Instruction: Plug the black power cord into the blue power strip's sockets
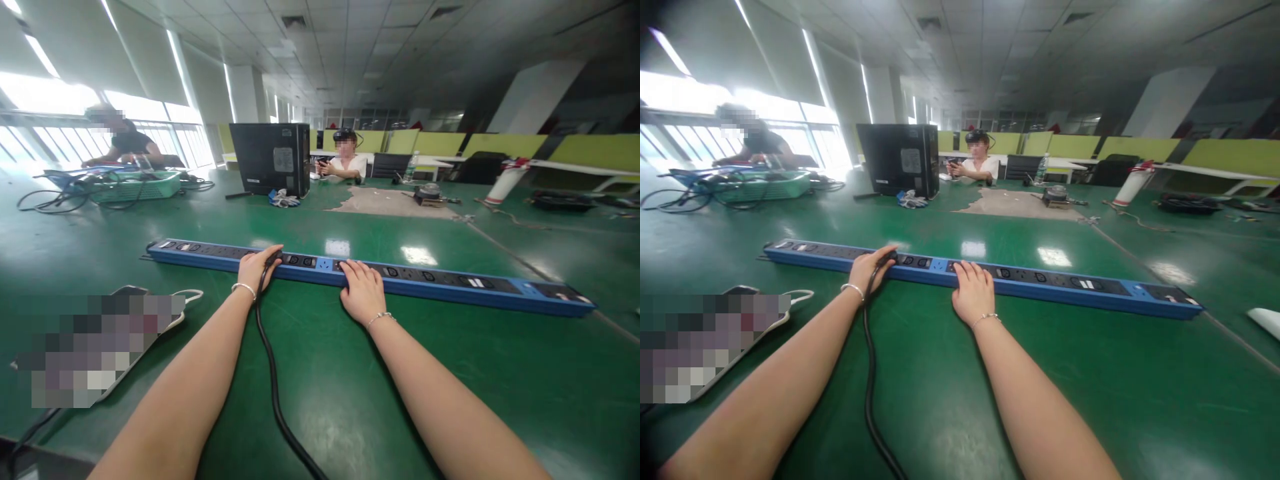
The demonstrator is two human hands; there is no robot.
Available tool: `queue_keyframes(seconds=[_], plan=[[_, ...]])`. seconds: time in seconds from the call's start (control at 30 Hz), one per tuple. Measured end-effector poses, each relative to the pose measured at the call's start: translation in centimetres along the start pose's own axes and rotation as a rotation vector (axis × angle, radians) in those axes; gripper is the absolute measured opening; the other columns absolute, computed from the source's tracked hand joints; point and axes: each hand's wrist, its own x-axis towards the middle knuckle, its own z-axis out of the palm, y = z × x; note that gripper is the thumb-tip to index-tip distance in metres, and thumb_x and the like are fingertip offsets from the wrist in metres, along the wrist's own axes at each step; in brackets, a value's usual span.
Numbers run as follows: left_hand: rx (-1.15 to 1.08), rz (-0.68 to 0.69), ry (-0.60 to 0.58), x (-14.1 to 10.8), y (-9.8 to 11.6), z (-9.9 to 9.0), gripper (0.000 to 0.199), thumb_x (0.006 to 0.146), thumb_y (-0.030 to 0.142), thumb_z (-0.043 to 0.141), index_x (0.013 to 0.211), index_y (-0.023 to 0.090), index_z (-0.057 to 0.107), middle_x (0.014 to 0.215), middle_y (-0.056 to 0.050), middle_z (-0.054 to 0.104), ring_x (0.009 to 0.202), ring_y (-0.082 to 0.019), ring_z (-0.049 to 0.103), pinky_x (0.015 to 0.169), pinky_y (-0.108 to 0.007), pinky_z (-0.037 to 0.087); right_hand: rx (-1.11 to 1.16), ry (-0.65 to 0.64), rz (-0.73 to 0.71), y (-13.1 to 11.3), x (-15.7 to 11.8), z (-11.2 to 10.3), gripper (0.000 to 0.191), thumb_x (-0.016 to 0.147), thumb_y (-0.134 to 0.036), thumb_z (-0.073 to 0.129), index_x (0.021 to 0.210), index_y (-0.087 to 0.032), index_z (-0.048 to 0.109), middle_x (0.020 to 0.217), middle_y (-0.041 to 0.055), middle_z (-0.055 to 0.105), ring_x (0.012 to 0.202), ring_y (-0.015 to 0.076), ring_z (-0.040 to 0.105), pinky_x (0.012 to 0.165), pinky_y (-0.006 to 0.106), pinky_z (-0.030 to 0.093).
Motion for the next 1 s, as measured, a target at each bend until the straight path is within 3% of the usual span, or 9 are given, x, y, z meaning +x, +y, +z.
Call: queue_keyframes(seconds=[0.07, 0.23, 0.3, 0.43, 0.5, 0.67, 1.0], plan=[[-0.058, -0.026, 0.033, 0.2, -0.3, -0.1, 0.034, 0.081, 0.035, 0.056, 0.114, 0.028, 0.062, 0.085, -0.001, 0.072, 0.081, -0.019, 0.065, 0.089, -0.034, 0.044, 0.021, 0.003, 0.008, 0.1, 0.2, -0.1, 0.050, 0.077, -0.017, 0.046, 0.126, -0.023, 0.051, 0.133, 0.0023, 0.052, 0.123, 0.0204, 0.041, 0.103, 0.038, 0.025], [-0.335, -0.150, 0.384, 1.2, 0.2, -1.1, 0.041, 0.084, 0.040, 0.050, 0.122, 0.025, 0.054, 0.115, -0.003, 0.065, 0.100, -0.018, 0.061, 0.090, -0.031, 0.046, 0.078, 0.007, 0.033, 0.3, 0.6, -0.2, 0.046, 0.077, -0.016, 0.046, 0.121, -0.025, 0.056, 0.129, 0.0010, 0.056, 0.119, 0.0192, 0.044, 0.100, 0.037, 0.029], [-0.372, -0.078, 0.296, 1.5, 1.7, -1.1, 0.039, 0.085, 0.038, 0.050, 0.122, 0.025, 0.054, 0.119, -0.003, 0.063, 0.105, -0.018, 0.059, 0.093, -0.032, 0.045, 0.091, 0.010, 0.039, 0.3, 0.6, -0.2, 0.046, 0.077, -0.015, 0.046, 0.120, -0.025, 0.056, 0.128, 0.0010, 0.056, 0.119, 0.0192, 0.044, 0.100, 0.036, 0.029], [-0.332, 0.027, -0.100, 1.3, 5.6, 0.6, 0.039, 0.085, 0.033, 0.048, 0.123, 0.026, 0.052, 0.116, -0.003, 0.064, 0.104, -0.019, 0.061, 0.092, -0.032, 0.046, 0.101, 0.015, 0.046, 0.3, 0.6, -0.3, 0.045, 0.077, -0.015, 0.046, 0.120, -0.025, 0.056, 0.128, 0.0019, 0.056, 0.119, 0.0192, 0.044, 0.099, 0.036, 0.029], [-0.307, 0.051, -0.196, 1.1, 7.0, 1.6, 0.040, 0.086, 0.031, 0.047, 0.125, 0.027, 0.050, 0.111, -0.002, 0.067, 0.101, -0.019, 0.062, 0.091, -0.031, 0.046, 0.106, 0.014, 0.045, 0.2, 0.6, -0.4, 0.045, 0.078, -0.016, 0.045, 0.121, -0.025, 0.056, 0.128, 0.0024, 0.056, 0.119, 0.0195, 0.044, 0.099, 0.037, 0.030], [-0.208, 0.056, -0.227, 0.9, 8.4, 2.4, 0.039, 0.087, 0.031, 0.045, 0.126, 0.027, 0.049, 0.096, -0.001, 0.071, 0.092, -0.018, 0.065, 0.087, -0.030, 0.047, 0.117, 0.002, 0.049, 0.1, 0.6, -0.4, 0.044, 0.079, -0.017, 0.046, 0.121, -0.025, 0.056, 0.129, 0.0037, 0.055, 0.119, 0.0207, 0.043, 0.099, 0.038, 0.030], [-0.051, 0.113, -0.196, 1.0, 9.5, 2.5, 0.037, 0.089, 0.033, 0.041, 0.124, 0.027, 0.049, 0.099, -0.003, 0.070, 0.091, -0.020, 0.066, 0.083, -0.030, 0.047, 0.157, 0.036, 0.054, 0.2, 0.5, -0.2, 0.044, 0.079, -0.016, 0.045, 0.120, -0.024, 0.057, 0.128, 0.0025, 0.056, 0.119, 0.0205, 0.043, 0.100, 0.038, 0.029]])
